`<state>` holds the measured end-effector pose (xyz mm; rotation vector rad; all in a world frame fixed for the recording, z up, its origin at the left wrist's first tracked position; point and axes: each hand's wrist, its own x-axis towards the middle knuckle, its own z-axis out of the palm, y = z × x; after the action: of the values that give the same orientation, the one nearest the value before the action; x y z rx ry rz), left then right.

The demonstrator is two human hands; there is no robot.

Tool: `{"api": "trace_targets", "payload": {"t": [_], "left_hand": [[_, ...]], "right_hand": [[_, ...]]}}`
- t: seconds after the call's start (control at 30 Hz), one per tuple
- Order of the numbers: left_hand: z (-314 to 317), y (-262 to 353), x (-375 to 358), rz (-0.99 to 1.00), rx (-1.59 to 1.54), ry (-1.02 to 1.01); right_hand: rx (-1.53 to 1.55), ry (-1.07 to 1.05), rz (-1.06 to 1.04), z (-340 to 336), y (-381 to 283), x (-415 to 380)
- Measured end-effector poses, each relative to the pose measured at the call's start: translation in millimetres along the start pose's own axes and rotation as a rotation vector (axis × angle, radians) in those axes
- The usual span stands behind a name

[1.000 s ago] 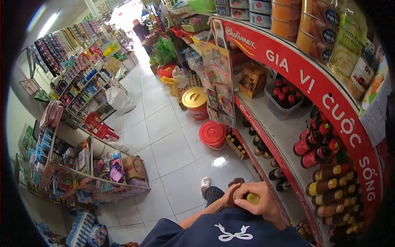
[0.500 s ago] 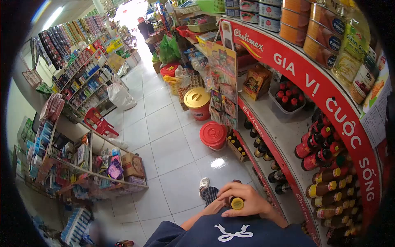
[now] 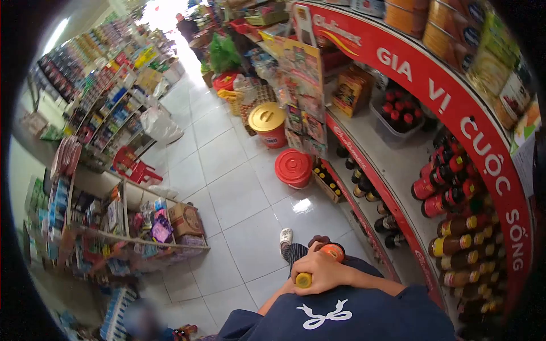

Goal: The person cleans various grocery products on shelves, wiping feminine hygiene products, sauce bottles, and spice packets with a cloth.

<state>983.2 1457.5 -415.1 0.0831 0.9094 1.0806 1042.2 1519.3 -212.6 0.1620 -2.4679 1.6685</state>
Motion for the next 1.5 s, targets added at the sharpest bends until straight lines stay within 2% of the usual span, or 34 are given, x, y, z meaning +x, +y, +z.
{"api": "trace_targets", "payload": {"t": [0.07, 0.17, 0.23, 0.3, 0.37, 0.4, 0.43, 0.5, 0.57, 0.6, 0.63, 0.7, 0.73, 0.77, 0.87, 0.9, 0.97, 1.0, 1.03, 1.07, 1.13, 1.2, 1.3, 1.33, 1.43, 1.5], "left_hand": [[2, -1, 3, -0.033, -0.020, -0.001], [7, 1, 9, -0.079, -0.086, 0.003], [15, 8, 15, -0.100, -0.170, 0.025], [25, 18, 16, -0.128, -0.260, 0.077], [26, 18, 25, -0.138, -0.282, 0.173], [-54, -36, 84, 0.068, -0.135, 0.144], [-29, -27, 82, -0.047, -0.134, 0.334], [-58, -44, 112, -0.041, -0.051, 0.455], [-65, -46, 120, 0.074, 0.192, 0.565], [-58, -43, 116, 0.129, 0.251, 0.650], [-61, -41, 115, 0.092, 0.196, 0.574], [-73, -31, 114, 0.028, 0.085, 0.424], [-41, -9, 92, 0.018, 0.109, 0.329], [33, 26, 51, -0.120, 0.091, 0.375], [17, 29, 37, -0.343, -0.016, 0.303], [-8, 20, 44, -0.331, -0.024, 0.280], [-76, -18, 62, -0.089, -0.007, 0.209], [-72, -16, 55, -0.026, -0.092, 0.223], [-67, -13, 48, -0.050, -0.281, 0.270], [-41, 4, 33, -0.066, -0.470, 0.323], [-42, 2, 30, -0.002, -0.476, 0.311], [-51, -2, 33, 0.008, -0.462, 0.269], [-69, -10, 44, -0.094, -0.425, 0.139], [-77, -12, 48, -0.152, -0.419, 0.075], [-54, -5, 41, -0.046, -0.298, 0.207], [-61, -8, 43, -0.061, -0.288, 0.183]], "right_hand": [[0.048, 0.031, 0.045, -5, -5, -12], [-0.077, 0.247, -0.077, -23, -1, -37], [-0.143, 0.226, 0.166, -35, 1, -67], [-0.002, 0.380, 0.410, -35, 5, -88], [-0.065, 0.548, 0.487, -14, 28, -102], [-0.097, 0.562, 0.520, -9, 24, -103], [-0.164, 0.614, 0.508, -1, 25, -106], [-0.312, 0.692, 0.472, 13, 31, -111], [-0.226, 0.915, 0.504, 13, 42, -123], [-0.116, 1.006, 0.637, 13, 55, -135], [-0.007, 1.093, 0.766, 15, 73, -151], [-0.008, 1.336, 0.933, 20, 113, -189], [0.003, 1.411, 0.999, 29, 133, -209], [0.015, 1.482, 1.064, 36, 149, -226], [-0.017, 1.754, 1.123, 41, 164, -258], [-0.064, 1.825, 1.120, 39, 165, -268], [-0.079, 1.902, 1.181, 41, 179, -301], [-0.215, 1.956, 1.209, 39, 180, -309], [-0.356, 2.008, 1.228, 35, 183, -315], [-0.462, 1.997, 1.195, 33, 192, -328], [-0.668, 1.968, 1.130, 36, 216, -354], [-0.605, 1.777, 1.384, 31, 209, -354], [-0.881, 1.397, 1.648, 33, 248, -392], [-0.899, 1.337, 1.694, 34, 254, -399], [-0.840, 1.292, 1.769, 26, 261, -415], [-0.815, 1.283, 1.787, 22, 265, -419]]}}
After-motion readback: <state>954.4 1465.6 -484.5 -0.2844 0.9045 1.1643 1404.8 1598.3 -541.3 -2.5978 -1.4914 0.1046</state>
